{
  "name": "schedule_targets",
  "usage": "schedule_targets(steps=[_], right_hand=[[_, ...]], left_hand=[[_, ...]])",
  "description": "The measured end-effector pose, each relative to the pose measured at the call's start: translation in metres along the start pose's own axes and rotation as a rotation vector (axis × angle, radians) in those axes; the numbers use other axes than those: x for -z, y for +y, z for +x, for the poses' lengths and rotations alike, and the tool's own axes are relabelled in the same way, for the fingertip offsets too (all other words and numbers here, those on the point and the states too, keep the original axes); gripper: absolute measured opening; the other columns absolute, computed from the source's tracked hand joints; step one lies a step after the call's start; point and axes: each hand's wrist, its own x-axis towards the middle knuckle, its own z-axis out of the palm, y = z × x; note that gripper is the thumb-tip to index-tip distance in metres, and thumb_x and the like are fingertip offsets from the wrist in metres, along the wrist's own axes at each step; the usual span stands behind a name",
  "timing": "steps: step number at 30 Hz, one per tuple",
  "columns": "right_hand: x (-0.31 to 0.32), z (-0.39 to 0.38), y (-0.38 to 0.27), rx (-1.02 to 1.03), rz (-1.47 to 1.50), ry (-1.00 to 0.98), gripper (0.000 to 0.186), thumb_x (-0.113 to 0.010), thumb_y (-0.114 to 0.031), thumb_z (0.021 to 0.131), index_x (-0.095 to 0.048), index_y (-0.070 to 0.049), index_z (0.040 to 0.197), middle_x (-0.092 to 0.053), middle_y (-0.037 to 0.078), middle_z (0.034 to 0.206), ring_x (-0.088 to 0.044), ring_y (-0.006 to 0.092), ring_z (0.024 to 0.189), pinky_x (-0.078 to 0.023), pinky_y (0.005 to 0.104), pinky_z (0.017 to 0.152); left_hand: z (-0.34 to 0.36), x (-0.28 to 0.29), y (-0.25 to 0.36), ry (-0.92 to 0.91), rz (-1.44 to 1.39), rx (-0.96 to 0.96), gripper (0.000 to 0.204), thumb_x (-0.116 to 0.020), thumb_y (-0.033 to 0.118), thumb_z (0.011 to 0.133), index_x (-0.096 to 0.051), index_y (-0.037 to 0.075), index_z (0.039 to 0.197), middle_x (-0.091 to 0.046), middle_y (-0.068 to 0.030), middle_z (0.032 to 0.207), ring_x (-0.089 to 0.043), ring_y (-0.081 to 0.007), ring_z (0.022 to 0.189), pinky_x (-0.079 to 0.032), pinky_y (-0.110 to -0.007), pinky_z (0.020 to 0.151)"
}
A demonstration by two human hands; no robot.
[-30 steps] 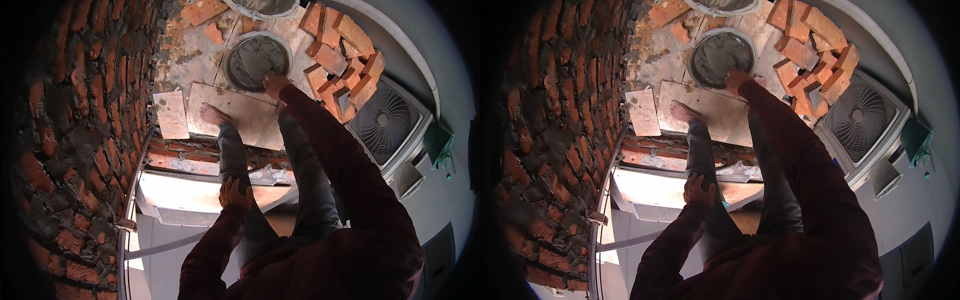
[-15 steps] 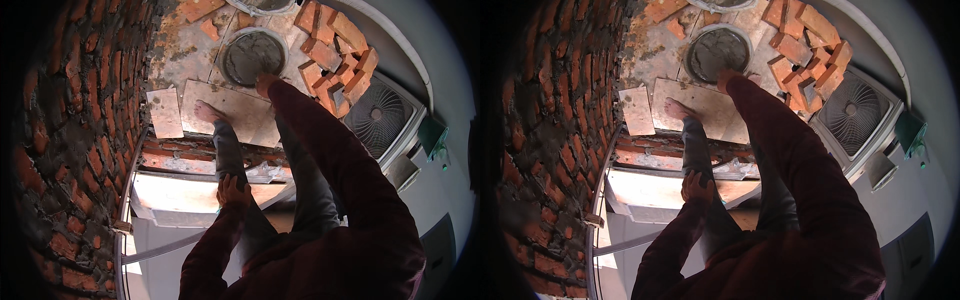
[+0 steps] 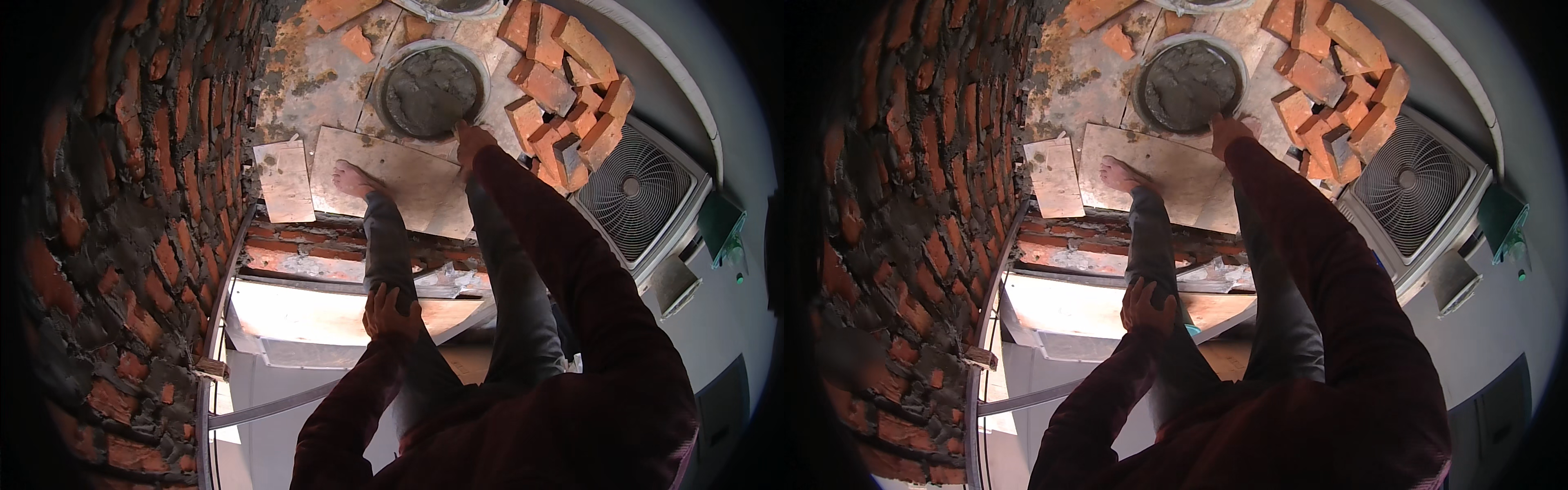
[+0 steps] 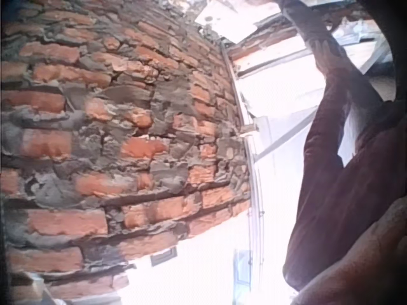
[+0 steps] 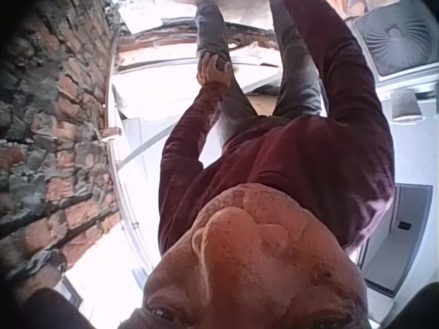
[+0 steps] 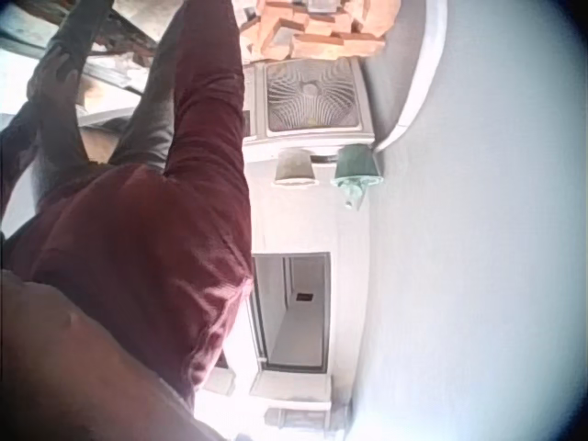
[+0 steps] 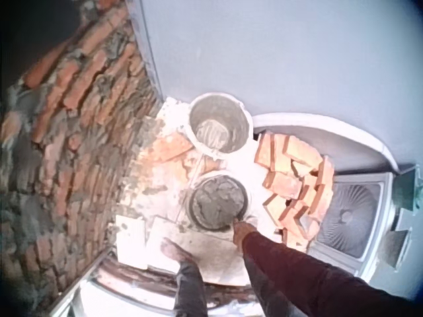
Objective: The person applies mortar onto a brick wall using a trowel and then positions a red brick onto the mortar, tapping it with the trowel handle to secure it.
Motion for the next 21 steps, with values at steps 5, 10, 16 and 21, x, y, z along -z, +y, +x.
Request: schedule_targets(steps=[5,10,16,21], right_hand=[[-0.057,0.040,-0.017,-0.021,0.478,0.108,0.036,-0.063,-0.017,0.076,-0.055,0.002,0.106,-0.064,0.026,0.099,-0.062,0.0397,0.098,-0.050,0.0452,0.081],[-0.098,0.018,-0.010,-0.011,0.771,0.235,0.045,-0.067,-0.018,0.073,-0.055,-0.001,0.113,-0.064,0.024,0.100,-0.063,0.0364,0.099,-0.049,0.0406,0.081],[-0.113,0.013,0.006,0.007,0.749,0.266,0.047,-0.067,-0.017,0.073,-0.054,-0.001,0.115,-0.064,0.022,0.098,-0.064,0.0353,0.096,-0.049,0.0399,0.079],[-0.101,0.004,0.036,0.132,0.743,0.256,0.046,-0.067,-0.015,0.072,-0.055,-0.002,0.116,-0.064,0.021,0.092,-0.065,0.0351,0.087,-0.049,0.0394,0.074]], left_hand=[[0.000,-0.001,-0.006,0.024,0.041,-0.030,0.052,-0.069,0.036,0.073,-0.063,0.013,0.119,-0.047,-0.0106,0.141,-0.036,-0.0324,0.135,-0.028,-0.049,0.111],[-0.001,0.003,-0.004,0.001,0.073,-0.041,0.051,-0.070,0.035,0.073,-0.064,0.013,0.119,-0.048,-0.0112,0.140,-0.037,-0.0331,0.134,-0.030,-0.049,0.110],[-0.003,0.010,-0.003,-0.039,0.066,-0.082,0.052,-0.070,0.032,0.074,-0.061,0.011,0.120,-0.044,-0.0124,0.142,-0.035,-0.0336,0.135,-0.031,-0.049,0.110],[-0.005,0.012,0.003,-0.031,0.071,-0.073,0.052,-0.070,0.033,0.075,-0.061,0.010,0.121,-0.044,-0.0135,0.142,-0.035,-0.0343,0.134,-0.032,-0.048,0.109]])
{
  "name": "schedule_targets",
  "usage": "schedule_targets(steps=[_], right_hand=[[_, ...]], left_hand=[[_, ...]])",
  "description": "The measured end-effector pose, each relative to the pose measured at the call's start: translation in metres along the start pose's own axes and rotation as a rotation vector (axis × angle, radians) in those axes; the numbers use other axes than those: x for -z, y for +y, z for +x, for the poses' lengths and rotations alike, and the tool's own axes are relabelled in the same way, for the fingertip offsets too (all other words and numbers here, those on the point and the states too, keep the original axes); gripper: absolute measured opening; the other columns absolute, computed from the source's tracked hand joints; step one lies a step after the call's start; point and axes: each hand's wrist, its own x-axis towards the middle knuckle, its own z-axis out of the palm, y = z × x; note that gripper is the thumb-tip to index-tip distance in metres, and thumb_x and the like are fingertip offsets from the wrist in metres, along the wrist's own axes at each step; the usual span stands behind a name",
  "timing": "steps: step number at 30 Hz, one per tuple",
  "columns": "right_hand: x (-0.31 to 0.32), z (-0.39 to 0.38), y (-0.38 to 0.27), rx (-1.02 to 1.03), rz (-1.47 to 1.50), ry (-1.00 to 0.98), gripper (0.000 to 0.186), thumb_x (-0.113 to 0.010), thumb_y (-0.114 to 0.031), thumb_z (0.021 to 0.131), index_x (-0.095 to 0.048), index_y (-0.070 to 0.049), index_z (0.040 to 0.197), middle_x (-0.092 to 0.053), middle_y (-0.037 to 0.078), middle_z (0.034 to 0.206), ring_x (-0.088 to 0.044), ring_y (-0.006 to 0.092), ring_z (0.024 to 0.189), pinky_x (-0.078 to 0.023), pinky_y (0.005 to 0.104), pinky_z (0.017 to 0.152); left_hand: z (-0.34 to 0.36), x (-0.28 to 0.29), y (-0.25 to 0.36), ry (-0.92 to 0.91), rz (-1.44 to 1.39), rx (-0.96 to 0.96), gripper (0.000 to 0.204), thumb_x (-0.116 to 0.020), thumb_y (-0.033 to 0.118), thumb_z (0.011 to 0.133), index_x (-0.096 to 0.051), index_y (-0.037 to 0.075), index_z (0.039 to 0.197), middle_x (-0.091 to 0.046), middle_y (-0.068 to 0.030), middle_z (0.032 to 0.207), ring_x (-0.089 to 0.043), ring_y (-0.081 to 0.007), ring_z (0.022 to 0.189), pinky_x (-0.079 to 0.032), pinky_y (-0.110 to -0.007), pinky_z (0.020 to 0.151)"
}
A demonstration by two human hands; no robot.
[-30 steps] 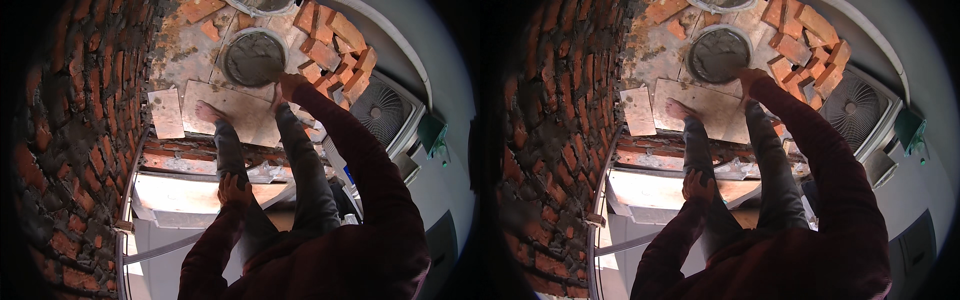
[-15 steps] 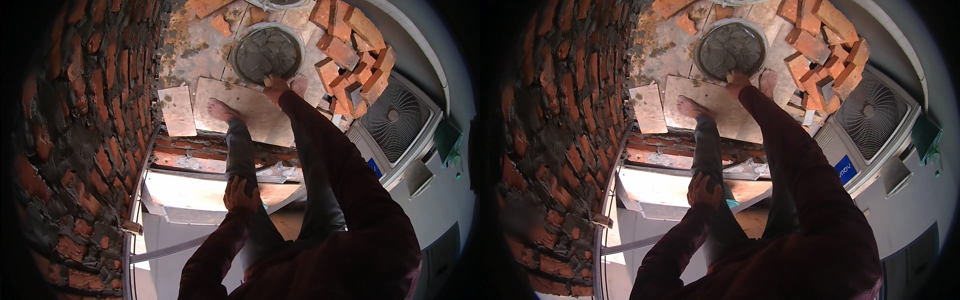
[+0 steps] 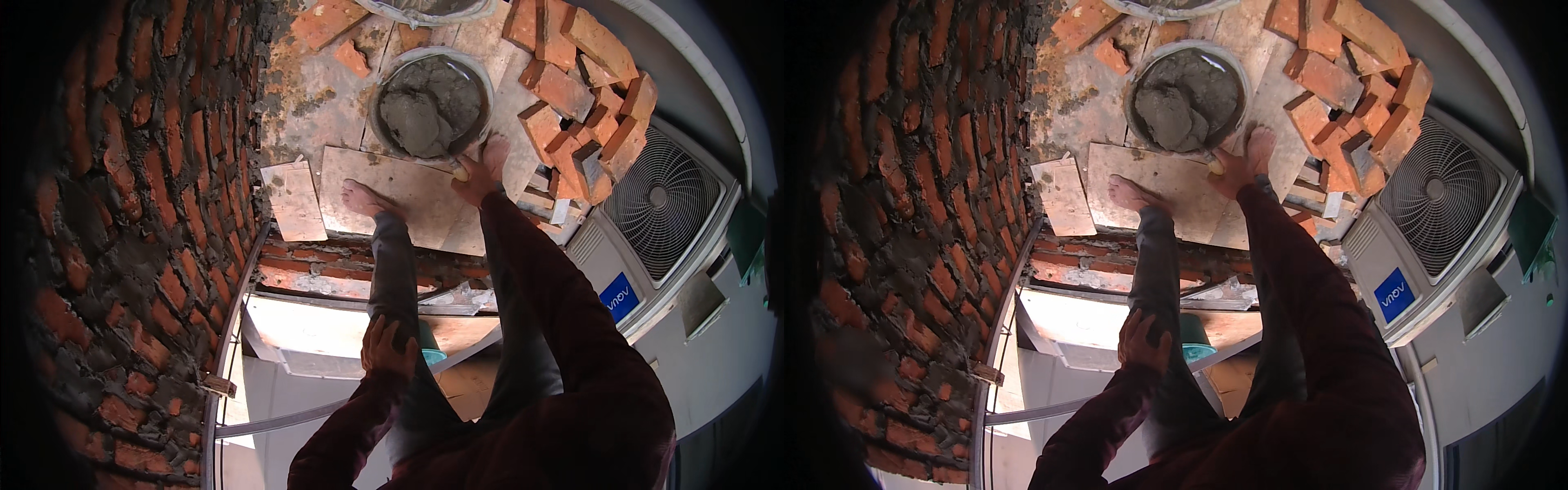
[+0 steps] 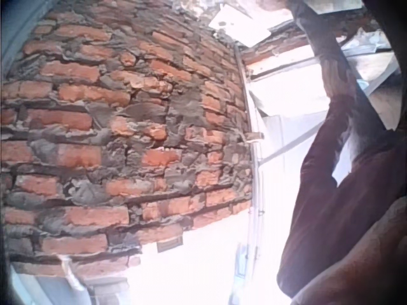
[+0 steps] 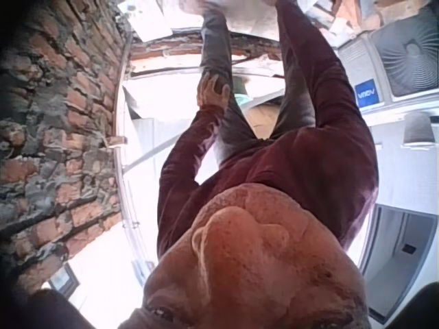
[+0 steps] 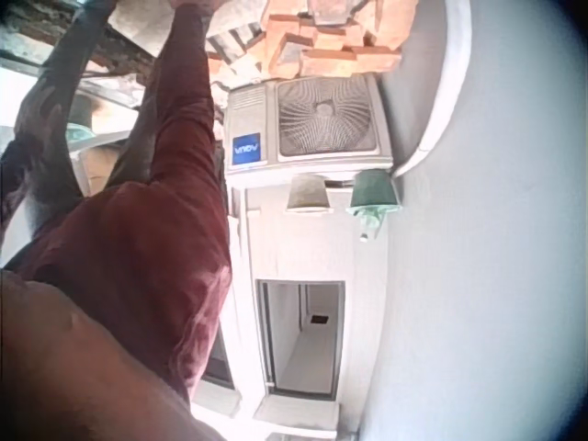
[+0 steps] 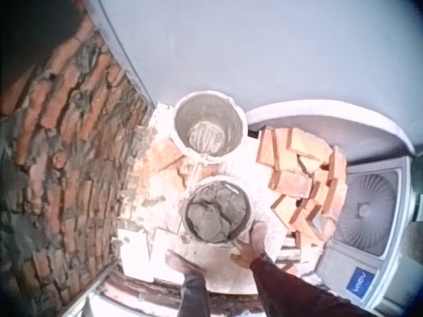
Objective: The person applies mortar onto a brick wall using a trowel and then positions a red brick onto the mortar, tapping it with the trowel handle to secure it.
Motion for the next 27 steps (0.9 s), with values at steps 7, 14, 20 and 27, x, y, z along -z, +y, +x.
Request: schedule_targets(steps=[7,14,20,27], right_hand=[[0.072,-0.011,-0.036,0.200,-0.049,-0.063,0.043,-0.064,-0.014,0.072,-0.057,-0.004,0.113,-0.062,0.022,0.079,-0.064,0.0392,0.077,-0.049,0.0415,0.067],[0.206,-0.102,-0.148,0.540,-0.423,-0.314,0.038,-0.062,-0.018,0.070,-0.057,-0.010,0.106,-0.063,0.021,0.078,-0.063,0.0428,0.077,-0.051,0.0489,0.066],[0.343,-0.168,-0.420,0.670,-0.621,-0.666,0.031,-0.068,-0.011,0.069,-0.057,-0.004,0.097,-0.064,0.018,0.080,-0.066,0.0364,0.076,-0.051,0.0423,0.070],[0.321,-0.197,-0.705,1.018,-0.859,-0.663,0.028,-0.065,-0.013,0.069,-0.052,-0.002,0.092,-0.057,0.014,0.077,-0.060,0.0333,0.073,-0.047,0.0399,0.067]], left_hand=[[-0.001,-0.008,0.017,0.079,-0.054,-0.009,0.052,-0.069,0.035,0.075,-0.061,0.010,0.121,-0.045,-0.0149,0.141,-0.037,-0.0344,0.133,-0.033,-0.047,0.109],[-0.020,-0.046,0.017,0.197,-0.162,0.150,0.070,-0.068,0.046,0.077,-0.050,0.010,0.135,-0.045,-0.0163,0.142,-0.039,-0.0360,0.133,-0.033,-0.048,0.110],[-0.050,-0.014,0.046,0.442,-0.545,0.017,0.066,-0.063,0.041,0.084,-0.048,0.000,0.134,-0.044,-0.0235,0.140,-0.040,-0.0376,0.132,-0.032,-0.040,0.112],[-0.050,-0.031,0.018,0.657,-0.854,0.153,0.055,-0.069,0.034,0.082,-0.058,0.004,0.126,-0.062,-0.0209,0.115,-0.059,-0.0344,0.109,-0.044,-0.039,0.097]])
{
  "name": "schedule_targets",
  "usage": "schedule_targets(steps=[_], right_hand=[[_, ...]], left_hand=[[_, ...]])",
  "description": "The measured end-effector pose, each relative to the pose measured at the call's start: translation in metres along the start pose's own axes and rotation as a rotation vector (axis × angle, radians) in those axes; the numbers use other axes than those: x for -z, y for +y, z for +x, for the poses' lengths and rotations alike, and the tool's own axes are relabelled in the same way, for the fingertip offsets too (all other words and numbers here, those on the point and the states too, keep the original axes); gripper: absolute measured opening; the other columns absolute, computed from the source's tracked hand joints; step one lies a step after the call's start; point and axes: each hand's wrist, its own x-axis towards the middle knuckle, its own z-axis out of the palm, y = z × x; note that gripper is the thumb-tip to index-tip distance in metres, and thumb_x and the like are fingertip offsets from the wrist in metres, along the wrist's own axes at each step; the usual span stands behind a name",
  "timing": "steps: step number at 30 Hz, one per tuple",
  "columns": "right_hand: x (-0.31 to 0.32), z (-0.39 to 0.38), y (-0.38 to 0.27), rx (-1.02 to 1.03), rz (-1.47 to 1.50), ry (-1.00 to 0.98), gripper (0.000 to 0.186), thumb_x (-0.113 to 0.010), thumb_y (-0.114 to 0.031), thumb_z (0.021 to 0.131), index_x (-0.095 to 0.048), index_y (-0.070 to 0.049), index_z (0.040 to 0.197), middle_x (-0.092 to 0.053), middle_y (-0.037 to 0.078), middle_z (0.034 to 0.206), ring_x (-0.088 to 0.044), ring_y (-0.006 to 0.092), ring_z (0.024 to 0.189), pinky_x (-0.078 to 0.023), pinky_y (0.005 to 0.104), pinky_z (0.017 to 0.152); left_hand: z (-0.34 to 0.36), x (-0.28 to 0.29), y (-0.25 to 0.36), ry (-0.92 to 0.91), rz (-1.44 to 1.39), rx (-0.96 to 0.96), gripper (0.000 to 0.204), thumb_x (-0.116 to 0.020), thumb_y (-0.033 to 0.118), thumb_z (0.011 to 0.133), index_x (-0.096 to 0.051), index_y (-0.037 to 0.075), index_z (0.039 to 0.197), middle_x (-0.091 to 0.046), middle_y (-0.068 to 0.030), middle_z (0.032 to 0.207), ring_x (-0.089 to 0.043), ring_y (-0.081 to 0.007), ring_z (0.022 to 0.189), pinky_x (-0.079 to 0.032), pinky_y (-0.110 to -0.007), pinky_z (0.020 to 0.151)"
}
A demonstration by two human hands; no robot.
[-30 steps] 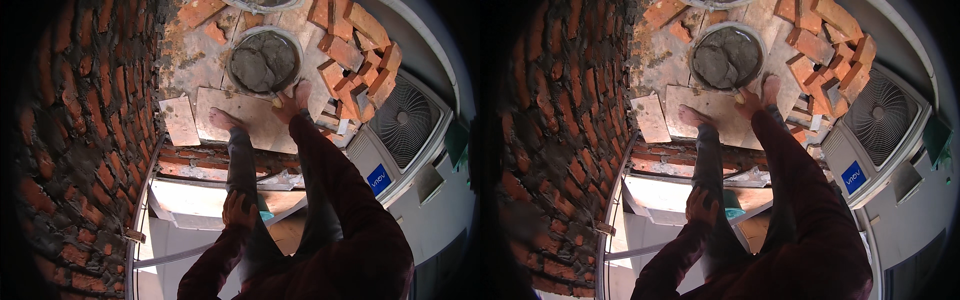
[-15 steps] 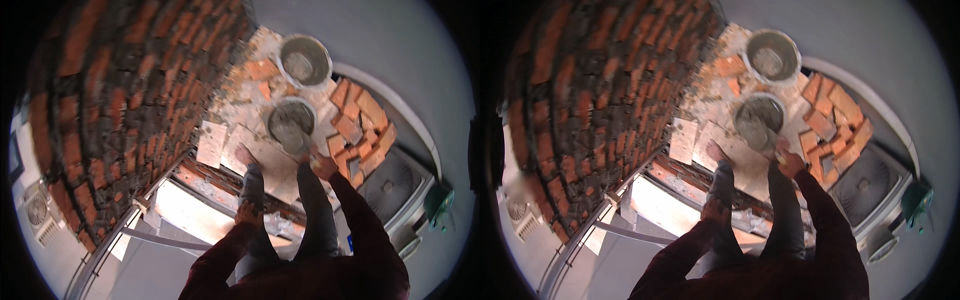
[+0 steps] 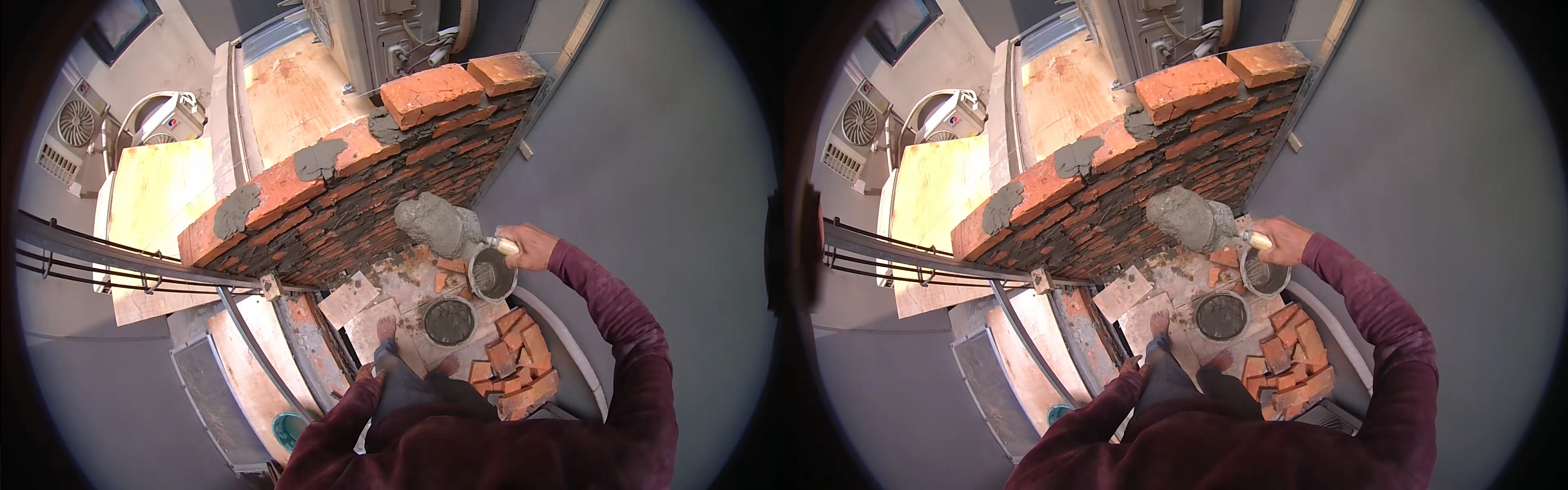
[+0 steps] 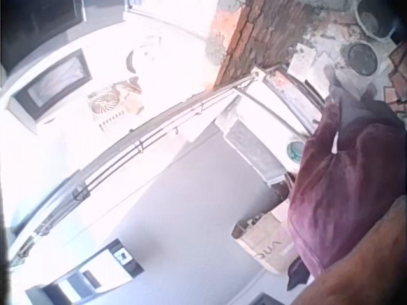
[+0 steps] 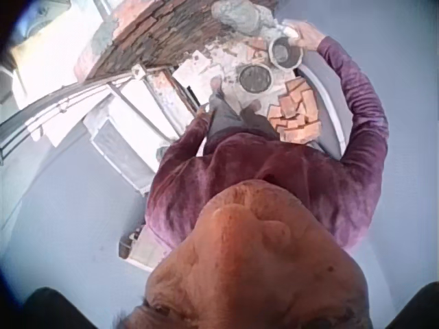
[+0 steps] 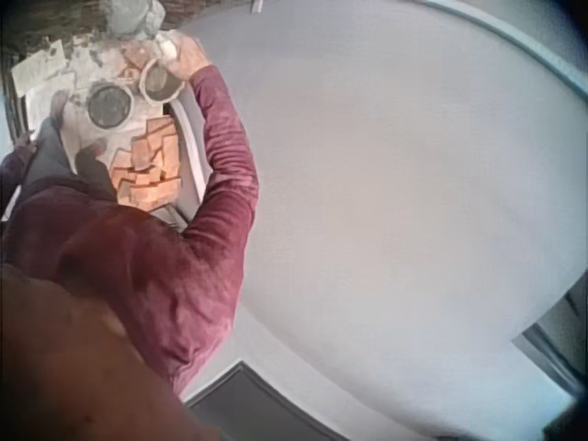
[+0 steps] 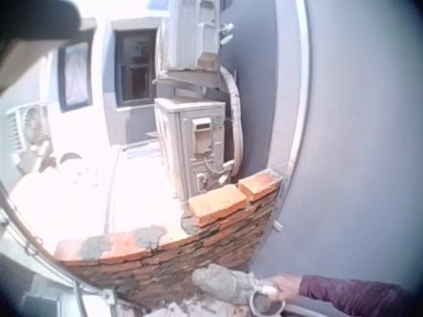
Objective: The person applies mortar onto a brick wall using a trowel and then positions a red brick onto the mortar, tapping it with the trowel handle to secure it.
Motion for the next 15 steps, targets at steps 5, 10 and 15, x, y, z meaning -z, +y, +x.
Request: schedule_targets(steps=[5,10,15], right_hand=[[0.082,0.097,-0.075,0.139,-0.301,0.129,0.030,-0.065,-0.018,0.070,-0.053,-0.003,0.093,-0.058,0.016,0.079,-0.060,0.0364,0.076,-0.046,0.0433,0.068],[0.092,0.175,-0.100,0.138,-0.798,0.354,0.028,-0.059,-0.017,0.078,-0.054,-0.011,0.105,-0.062,0.012,0.088,-0.063,0.0325,0.079,-0.050,0.0440,0.068],[0.073,0.174,-0.093,0.279,-0.989,0.668,0.038,-0.060,-0.011,0.080,-0.054,-0.014,0.118,-0.060,0.007,0.091,-0.064,0.0282,0.080,-0.052,0.0398,0.062]], left_hand=[[-0.018,0.052,0.030,-0.206,-0.189,0.181,0.058,-0.069,0.035,0.083,-0.056,0.005,0.130,-0.060,-0.0242,0.123,-0.058,-0.0347,0.114,-0.044,-0.039,0.100],[-0.006,0.067,-0.044,-0.088,-0.188,0.142,0.056,-0.069,0.035,0.084,-0.057,0.001,0.127,-0.068,-0.0195,0.106,-0.066,-0.0284,0.098,-0.051,-0.037,0.088],[0.035,0.101,-0.063,-0.044,-0.293,0.107,0.049,-0.070,0.030,0.087,-0.057,0.000,0.124,-0.067,-0.0137,0.108,-0.065,-0.0214,0.098,-0.051,-0.033,0.087]])
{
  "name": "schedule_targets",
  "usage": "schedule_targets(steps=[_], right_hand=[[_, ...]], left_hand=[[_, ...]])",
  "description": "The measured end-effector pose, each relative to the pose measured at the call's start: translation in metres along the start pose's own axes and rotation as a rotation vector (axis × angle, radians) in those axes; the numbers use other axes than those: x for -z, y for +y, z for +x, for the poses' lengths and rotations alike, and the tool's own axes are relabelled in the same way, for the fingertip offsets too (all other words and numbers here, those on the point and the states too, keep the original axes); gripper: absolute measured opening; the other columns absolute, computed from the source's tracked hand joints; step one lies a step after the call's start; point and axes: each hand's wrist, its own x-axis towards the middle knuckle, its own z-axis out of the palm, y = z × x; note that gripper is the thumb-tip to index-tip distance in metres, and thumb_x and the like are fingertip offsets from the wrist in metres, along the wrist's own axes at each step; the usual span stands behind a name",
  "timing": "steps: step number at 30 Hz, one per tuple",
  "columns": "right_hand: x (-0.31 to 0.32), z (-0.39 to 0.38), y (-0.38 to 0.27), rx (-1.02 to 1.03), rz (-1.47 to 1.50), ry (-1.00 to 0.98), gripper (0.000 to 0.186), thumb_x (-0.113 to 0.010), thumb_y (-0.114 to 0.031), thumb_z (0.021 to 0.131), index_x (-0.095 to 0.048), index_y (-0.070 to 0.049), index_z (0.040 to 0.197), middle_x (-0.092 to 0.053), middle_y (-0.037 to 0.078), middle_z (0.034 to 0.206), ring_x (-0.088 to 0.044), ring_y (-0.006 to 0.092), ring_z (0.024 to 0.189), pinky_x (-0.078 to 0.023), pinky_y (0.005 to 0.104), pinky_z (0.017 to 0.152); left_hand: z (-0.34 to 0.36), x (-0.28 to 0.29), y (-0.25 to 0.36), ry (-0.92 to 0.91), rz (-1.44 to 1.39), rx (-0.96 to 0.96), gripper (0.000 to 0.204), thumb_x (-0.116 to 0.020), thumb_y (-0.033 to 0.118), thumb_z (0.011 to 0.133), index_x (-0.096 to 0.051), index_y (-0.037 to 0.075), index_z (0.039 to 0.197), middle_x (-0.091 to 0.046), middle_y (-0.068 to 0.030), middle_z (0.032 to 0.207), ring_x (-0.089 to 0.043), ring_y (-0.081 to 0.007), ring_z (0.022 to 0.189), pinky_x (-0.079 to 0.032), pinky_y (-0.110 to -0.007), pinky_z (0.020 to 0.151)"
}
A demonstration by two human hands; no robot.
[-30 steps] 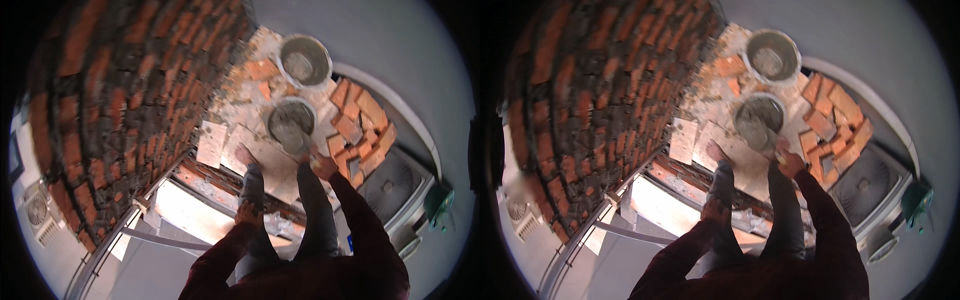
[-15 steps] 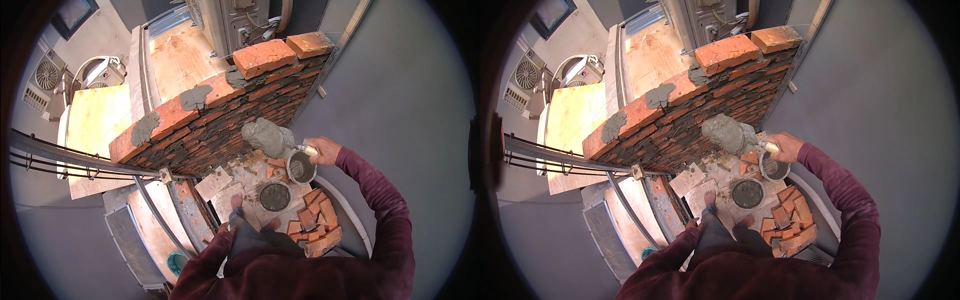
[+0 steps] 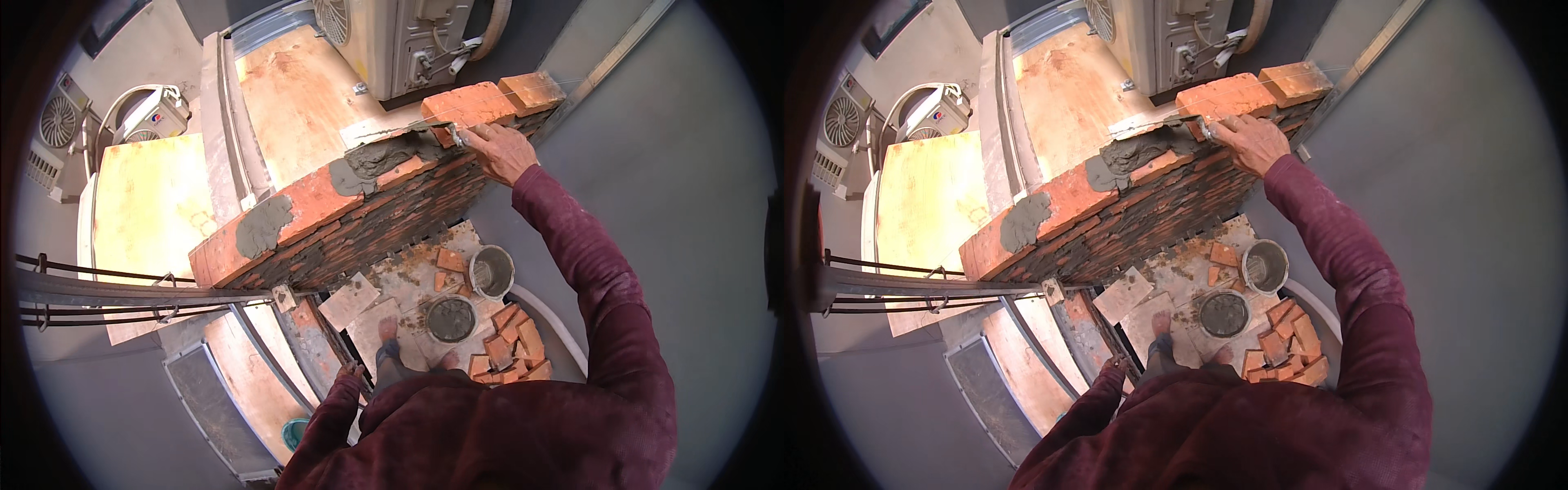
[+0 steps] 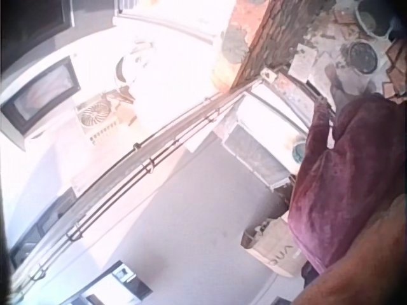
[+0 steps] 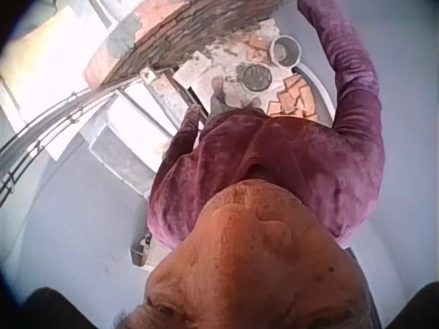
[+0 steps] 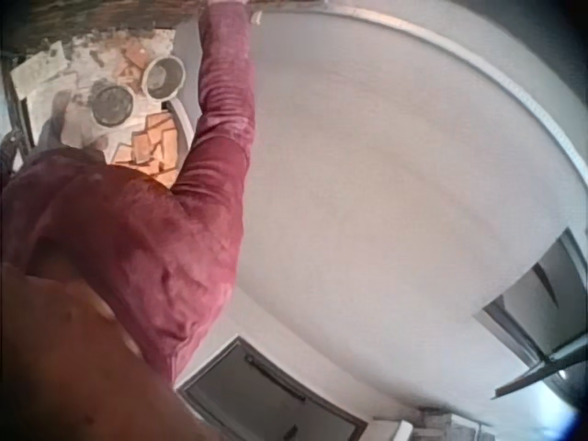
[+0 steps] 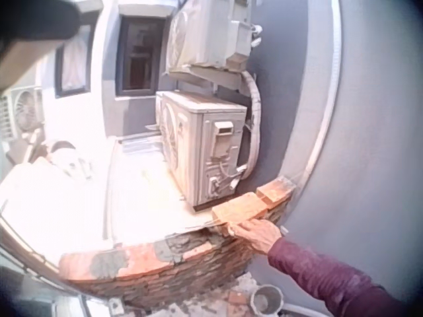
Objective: The person applies mortar onto a brick wall using a trowel and then positions a red brick onto the mortar, tapping it with the trowel handle to secure it.
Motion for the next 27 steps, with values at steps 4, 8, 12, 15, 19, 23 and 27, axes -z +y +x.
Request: schedule_targets(steps=[4,8,12,15,19,23,27], right_hand=[[0.039,-0.024,-0.029,-0.353,0.136,-0.195,0.041,-0.062,-0.017,0.083,-0.052,-0.011,0.122,-0.061,0.013,0.092,-0.062,0.0326,0.080,-0.050,0.0445,0.065],[0.049,-0.046,-0.083,-0.604,0.710,-0.307,0.040,-0.054,-0.028,0.092,-0.051,-0.001,0.122,-0.063,0.024,0.092,-0.061,0.0414,0.083,-0.047,0.0461,0.073],[0.019,-0.056,-0.119,-0.615,0.642,-0.311,0.036,-0.050,-0.028,0.096,-0.050,0.000,0.118,-0.061,0.025,0.084,-0.059,0.0443,0.080,-0.046,0.0487,0.072],[0.024,-0.066,-0.102,-0.696,0.476,-0.440,0.033,-0.049,-0.028,0.097,-0.050,0.000,0.115,-0.059,0.026,0.076,-0.058,0.0467,0.075,-0.045,0.0503,0.068],[0.047,-0.045,-0.109,-0.714,0.580,-0.480,0.033,-0.049,-0.028,0.097,-0.050,0.000,0.114,-0.058,0.027,0.073,-0.058,0.0469,0.073,-0.045,0.0507,0.064],[0.090,-0.023,-0.120,-0.607,0.497,-0.517,0.033,-0.048,-0.028,0.098,-0.050,-0.001,0.117,-0.060,0.026,0.073,-0.060,0.0454,0.072,-0.046,0.0502,0.064],[0.099,0.028,-0.115,-0.480,0.342,-0.664,0.028,-0.048,-0.028,0.098,-0.050,-0.002,0.108,-0.061,0.023,0.072,-0.060,0.0441,0.069,-0.047,0.0503,0.062]], left_hand=[[0.034,0.016,0.016,-0.054,-0.058,0.168,0.048,-0.068,0.027,0.088,-0.055,0.000,0.126,-0.067,-0.0159,0.108,-0.065,-0.0237,0.100,-0.051,-0.034,0.088],[0.064,0.040,0.000,-0.163,0.170,0.030,0.049,-0.065,0.036,0.088,-0.058,0.005,0.125,-0.065,-0.0194,0.111,-0.064,-0.0253,0.103,-0.050,-0.034,0.090],[0.093,0.037,0.006,-0.279,0.325,0.071,0.048,-0.064,0.042,0.087,-0.062,0.010,0.122,-0.067,-0.0170,0.104,-0.065,-0.0252,0.099,-0.051,-0.035,0.086],[0.077,-0.002,0.103,-0.366,0.164,0.108,0.047,-0.064,0.043,0.087,-0.063,0.012,0.121,-0.069,-0.0156,0.097,-0.065,-0.0250,0.095,-0.051,-0.036,0.085],[0.095,0.020,0.080,-0.255,0.235,-0.078,0.048,-0.066,0.043,0.086,-0.063,0.012,0.122,-0.069,-0.0164,0.097,-0.066,-0.0261,0.092,-0.050,-0.037,0.086],[0.108,0.013,0.084,-0.347,0.302,-0.042,0.047,-0.066,0.043,0.086,-0.063,0.012,0.122,-0.066,-0.0181,0.108,-0.063,-0.0294,0.101,-0.049,-0.038,0.090],[0.122,-0.015,0.112,-0.391,0.314,-0.074,0.047,-0.066,0.043,0.086,-0.063,0.012,0.122,-0.062,-0.0193,0.112,-0.060,-0.0317,0.105,-0.048,-0.039,0.092]])
